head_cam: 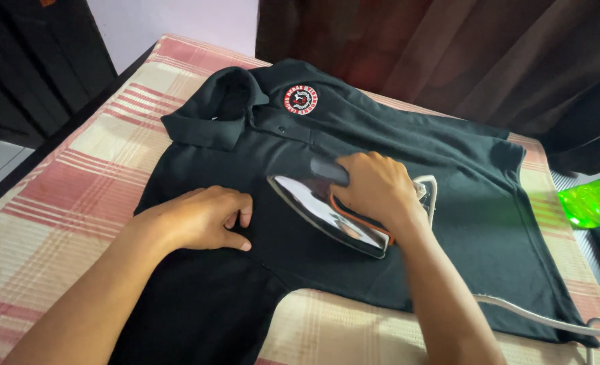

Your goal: Ironing a black polo shirt on an ironing board and then folding it.

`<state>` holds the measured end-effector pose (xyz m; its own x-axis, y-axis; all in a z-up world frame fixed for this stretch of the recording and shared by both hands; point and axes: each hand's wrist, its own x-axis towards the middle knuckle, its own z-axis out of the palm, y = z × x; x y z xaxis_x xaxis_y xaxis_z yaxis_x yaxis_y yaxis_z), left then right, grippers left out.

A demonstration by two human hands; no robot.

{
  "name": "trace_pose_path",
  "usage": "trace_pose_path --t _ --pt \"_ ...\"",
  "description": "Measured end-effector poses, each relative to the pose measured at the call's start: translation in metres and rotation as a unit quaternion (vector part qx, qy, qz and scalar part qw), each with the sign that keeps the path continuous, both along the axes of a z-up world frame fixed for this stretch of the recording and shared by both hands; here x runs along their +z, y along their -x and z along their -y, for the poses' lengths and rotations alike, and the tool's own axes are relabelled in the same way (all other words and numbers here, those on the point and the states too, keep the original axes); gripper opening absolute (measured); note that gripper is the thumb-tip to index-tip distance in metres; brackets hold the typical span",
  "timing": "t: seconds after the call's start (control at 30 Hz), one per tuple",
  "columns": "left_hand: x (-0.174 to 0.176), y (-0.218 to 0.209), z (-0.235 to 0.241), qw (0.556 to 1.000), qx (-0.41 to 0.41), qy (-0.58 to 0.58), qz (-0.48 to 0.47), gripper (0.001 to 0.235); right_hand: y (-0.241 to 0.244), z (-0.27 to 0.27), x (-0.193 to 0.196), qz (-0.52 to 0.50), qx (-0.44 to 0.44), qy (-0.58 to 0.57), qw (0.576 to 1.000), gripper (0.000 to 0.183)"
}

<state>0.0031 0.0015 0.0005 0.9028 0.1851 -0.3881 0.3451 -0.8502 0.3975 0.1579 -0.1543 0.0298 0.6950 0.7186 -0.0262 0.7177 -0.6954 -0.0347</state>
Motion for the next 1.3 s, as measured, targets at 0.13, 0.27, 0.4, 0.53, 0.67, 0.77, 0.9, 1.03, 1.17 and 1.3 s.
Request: trace_pose_path --t 0.13,0.27,0.4,0.53,0.67,0.77,0.9,1.03,1.17,1.3 --pt "-0.005 -0.002 -0.004 1.0 -0.009 0.003 0.012 0.02 0.002 0.012 0.005 -0.017 0.03 0.029 0.999 0.026" --pt "-0.009 -0.002 -0.005 1.0 -0.008 0.001 0.015 0.022 0.015 0.026 0.012 -0.046 0.042 0.053 0.997 0.024" --pt "-0.011 -0.002 -0.007 1.0 -0.003 0.002 0.018 0.022 0.024 0.041 0.018 -0.065 0.036 0.07 0.995 0.02" --pt "-0.02 -0.004 -0.012 1.0 -0.01 0.003 0.028 0.023 0.016 0.062 0.001 -0.042 0.037 0.103 0.993 0.026" --pt "-0.026 -0.008 -0.012 1.0 0.005 -0.028 0.006 0.028 0.01 0.083 -0.005 0.011 0.031 0.107 0.994 0.011" --pt "-0.024 -0.008 -0.01 0.999 0.012 -0.045 -0.013 0.027 0.005 0.098 -0.004 0.024 0.02 0.093 0.995 0.009" --pt "-0.032 -0.008 -0.013 0.998 0.024 -0.062 -0.009 0.027 -0.006 0.12 -0.003 0.033 -0.01 0.077 0.996 0.01" --pt "-0.05 -0.011 -0.022 0.996 -0.001 -0.093 0.007 0.029 -0.023 0.147 -0.008 0.04 -0.054 0.087 0.994 0.011" --pt "-0.051 -0.013 -0.023 0.995 0.0 -0.098 0.005 0.03 -0.035 0.172 -0.007 0.04 -0.092 0.092 0.991 0.012" --pt "-0.053 -0.013 -0.026 0.994 0.002 -0.107 -0.016 0.028 -0.045 0.194 -0.007 0.038 -0.121 0.074 0.989 0.01"
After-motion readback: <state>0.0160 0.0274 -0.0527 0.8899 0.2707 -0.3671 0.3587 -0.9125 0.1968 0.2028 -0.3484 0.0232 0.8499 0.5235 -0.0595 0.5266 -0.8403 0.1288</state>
